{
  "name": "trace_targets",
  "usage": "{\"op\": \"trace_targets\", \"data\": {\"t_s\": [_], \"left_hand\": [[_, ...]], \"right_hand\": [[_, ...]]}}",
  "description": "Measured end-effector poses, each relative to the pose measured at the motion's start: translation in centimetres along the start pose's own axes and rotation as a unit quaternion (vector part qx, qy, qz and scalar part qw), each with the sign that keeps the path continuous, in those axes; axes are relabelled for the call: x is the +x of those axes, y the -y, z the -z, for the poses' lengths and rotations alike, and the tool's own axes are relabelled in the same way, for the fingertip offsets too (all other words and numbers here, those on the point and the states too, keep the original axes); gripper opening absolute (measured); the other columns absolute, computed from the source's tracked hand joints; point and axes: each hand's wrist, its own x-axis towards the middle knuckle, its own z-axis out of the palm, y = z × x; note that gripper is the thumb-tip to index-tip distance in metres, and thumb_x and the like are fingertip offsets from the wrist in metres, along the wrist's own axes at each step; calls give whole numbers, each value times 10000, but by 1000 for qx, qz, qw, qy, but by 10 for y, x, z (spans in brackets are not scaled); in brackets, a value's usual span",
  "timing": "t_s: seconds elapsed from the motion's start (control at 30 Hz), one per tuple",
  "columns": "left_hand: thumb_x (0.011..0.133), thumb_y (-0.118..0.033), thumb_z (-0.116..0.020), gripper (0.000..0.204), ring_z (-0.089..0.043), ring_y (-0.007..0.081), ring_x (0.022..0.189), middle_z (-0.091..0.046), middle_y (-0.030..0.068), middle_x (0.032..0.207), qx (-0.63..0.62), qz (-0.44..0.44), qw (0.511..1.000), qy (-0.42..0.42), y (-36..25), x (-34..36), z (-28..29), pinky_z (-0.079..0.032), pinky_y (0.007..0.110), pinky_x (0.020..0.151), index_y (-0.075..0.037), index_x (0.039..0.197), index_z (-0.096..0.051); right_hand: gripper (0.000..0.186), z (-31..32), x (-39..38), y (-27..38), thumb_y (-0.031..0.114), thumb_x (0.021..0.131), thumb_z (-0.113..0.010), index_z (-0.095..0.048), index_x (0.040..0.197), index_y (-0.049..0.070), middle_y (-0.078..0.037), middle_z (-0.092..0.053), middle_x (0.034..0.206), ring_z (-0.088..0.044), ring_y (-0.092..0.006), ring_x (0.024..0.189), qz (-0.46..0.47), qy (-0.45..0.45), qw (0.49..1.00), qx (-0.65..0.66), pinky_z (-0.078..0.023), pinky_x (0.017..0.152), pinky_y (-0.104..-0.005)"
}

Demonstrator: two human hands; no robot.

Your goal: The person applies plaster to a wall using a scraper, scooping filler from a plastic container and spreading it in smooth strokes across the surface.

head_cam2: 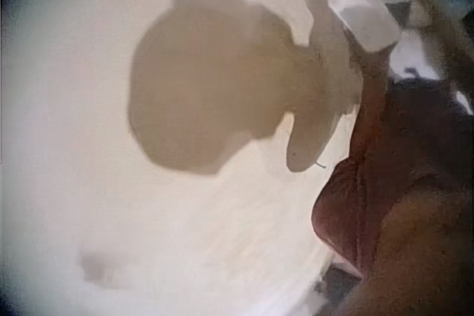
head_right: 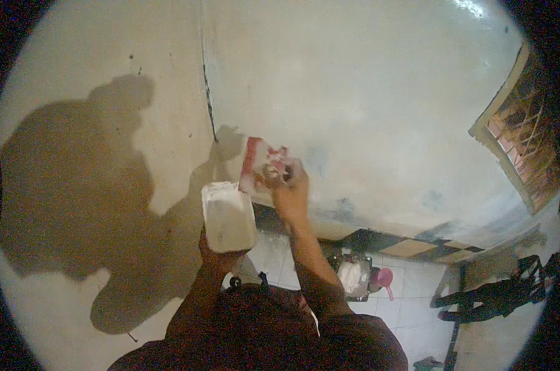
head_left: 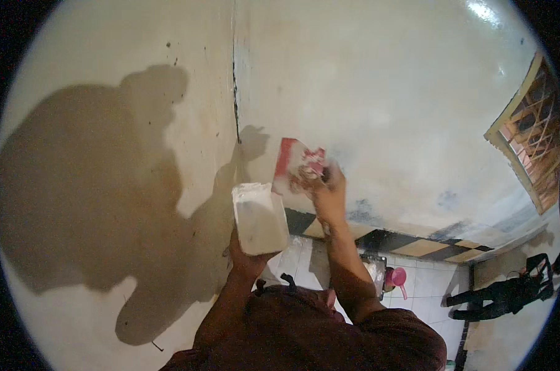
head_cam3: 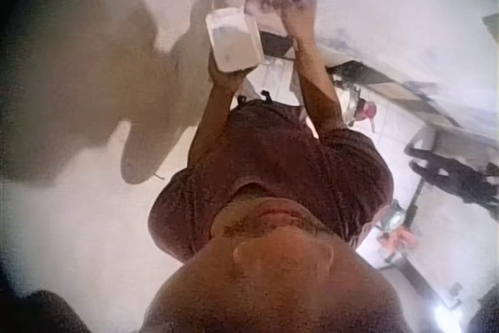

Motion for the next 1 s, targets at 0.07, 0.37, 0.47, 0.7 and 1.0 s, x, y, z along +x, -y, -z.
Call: {"op": "trace_targets", "data": {"t_s": [0.07,0.37,0.47,0.7,1.0], "left_hand": [[923,-520,-365,592,-525,356,1167,-500,157,1290,-37,13,999,6,5,3,0,-520,587,819,-125,1363,-393],[961,-476,-324,549,-497,320,1197,-475,127,1315,231,-38,971,55,32,18,10,-489,547,898,-115,1369,-380],[971,-455,-315,532,-472,325,1222,-448,126,1345,0,49,997,55,38,23,-1,-428,561,975,-120,1382,-361],[837,-299,-668,697,-495,263,1151,-457,103,1292,135,47,987,76,48,24,4,-443,404,985,-87,1393,-307],[973,-404,-364,526,-525,303,1163,-494,158,1285,108,67,987,100,56,11,-11,-481,480,938,-58,1369,-361]], "right_hand": [[162,24,-21,3,44,840,-593,-542,985,-7,-103,-625,923,-629,-165,771,-111,-9,993,37,-527,647,-285],[192,55,-69,-12,127,830,-603,-568,912,-43,-123,-642,783,-614,-151,652,-145,73,972,-172,-509,594,-295],[203,64,-73,-22,104,819,-599,-582,946,-53,-139,-657,814,-627,-163,670,-153,64,965,-202,-510,603,-294],[245,65,-77,-24,38,792,-606,-570,1002,-84,-168,-668,863,-640,-171,721,-214,55,963,-153,-516,638,-285],[156,64,-93,-35,40,824,-628,-605,952,-45,-124,-655,864,-646,-168,716,-218,25,968,-121,-530,633,-301]]}}
